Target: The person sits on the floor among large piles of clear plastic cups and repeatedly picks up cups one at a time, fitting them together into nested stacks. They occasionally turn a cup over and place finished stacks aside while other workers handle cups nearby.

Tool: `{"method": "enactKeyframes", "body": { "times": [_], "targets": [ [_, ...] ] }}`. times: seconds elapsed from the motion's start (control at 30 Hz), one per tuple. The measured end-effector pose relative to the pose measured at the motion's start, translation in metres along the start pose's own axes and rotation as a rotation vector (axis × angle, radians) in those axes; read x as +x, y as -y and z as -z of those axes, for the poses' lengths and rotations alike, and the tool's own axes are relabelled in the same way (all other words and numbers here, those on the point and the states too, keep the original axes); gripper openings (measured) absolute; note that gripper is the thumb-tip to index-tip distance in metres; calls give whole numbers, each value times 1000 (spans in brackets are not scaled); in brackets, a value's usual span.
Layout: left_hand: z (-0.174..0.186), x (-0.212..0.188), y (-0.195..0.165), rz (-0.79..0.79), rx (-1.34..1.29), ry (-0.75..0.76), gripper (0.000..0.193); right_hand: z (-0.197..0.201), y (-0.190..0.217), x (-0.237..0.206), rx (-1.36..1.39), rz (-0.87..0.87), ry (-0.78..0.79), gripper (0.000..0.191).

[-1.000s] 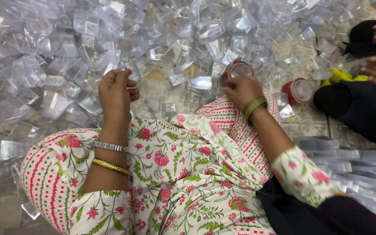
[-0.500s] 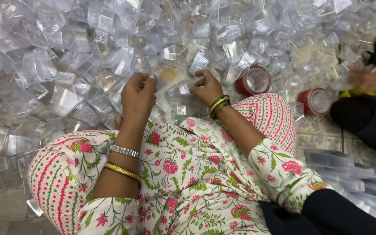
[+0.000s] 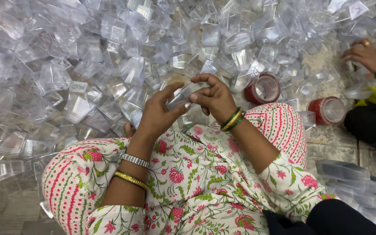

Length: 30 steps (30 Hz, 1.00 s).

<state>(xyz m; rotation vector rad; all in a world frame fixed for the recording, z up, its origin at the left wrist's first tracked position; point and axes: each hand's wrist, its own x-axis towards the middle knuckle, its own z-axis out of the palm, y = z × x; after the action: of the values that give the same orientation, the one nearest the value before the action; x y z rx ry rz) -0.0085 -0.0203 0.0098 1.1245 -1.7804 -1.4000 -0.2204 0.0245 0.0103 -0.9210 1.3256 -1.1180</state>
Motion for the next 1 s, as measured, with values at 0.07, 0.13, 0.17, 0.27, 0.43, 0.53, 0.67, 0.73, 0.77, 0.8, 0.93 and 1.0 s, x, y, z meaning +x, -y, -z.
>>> {"method": "enactKeyframes", "body": {
  "times": [0.07, 0.13, 0.17, 0.27, 0.43, 0.53, 0.67, 0.73, 0.77, 0.8, 0.93, 1.0],
  "targets": [
    [2, 1, -5, 66, -123, 23, 54, -7, 14, -7, 32, 24, 13, 43],
    [3, 0, -6, 114, -267, 48, 52, -11, 22, -12, 37, 36, 10, 42],
    [3, 0, -6, 96, -297, 47, 51, -12, 24, -13, 35, 43, 7, 42],
    [2, 2, -1, 60, -366, 45, 50, -11, 28, -13, 28, 65, 4, 41],
    [-2, 5, 10, 59, -408, 36, 51, -8, 27, -13, 15, 86, -1, 40],
    [-4, 6, 9, -41, -347, -47, 51, -8, 26, -13, 39, 88, 14, 39],
    [-1, 3, 2, 171, -269, 15, 62, -10, 26, -15, 70, 100, 92, 40],
    [0, 1, -1, 49, -306, 39, 66, -11, 26, -16, 68, 76, 96, 41],
    [1, 1, -2, 35, -271, 40, 62, -11, 26, -17, 71, 93, 99, 41],
    [1, 1, -3, 22, -235, 41, 57, -11, 26, -17, 73, 110, 103, 40],
    [1, 2, -1, 19, -250, 16, 51, -13, 25, -17, 75, 136, 101, 39],
    [0, 2, 0, 30, -319, 23, 51, -14, 23, -18, 64, 141, 87, 39]
  ]
}}
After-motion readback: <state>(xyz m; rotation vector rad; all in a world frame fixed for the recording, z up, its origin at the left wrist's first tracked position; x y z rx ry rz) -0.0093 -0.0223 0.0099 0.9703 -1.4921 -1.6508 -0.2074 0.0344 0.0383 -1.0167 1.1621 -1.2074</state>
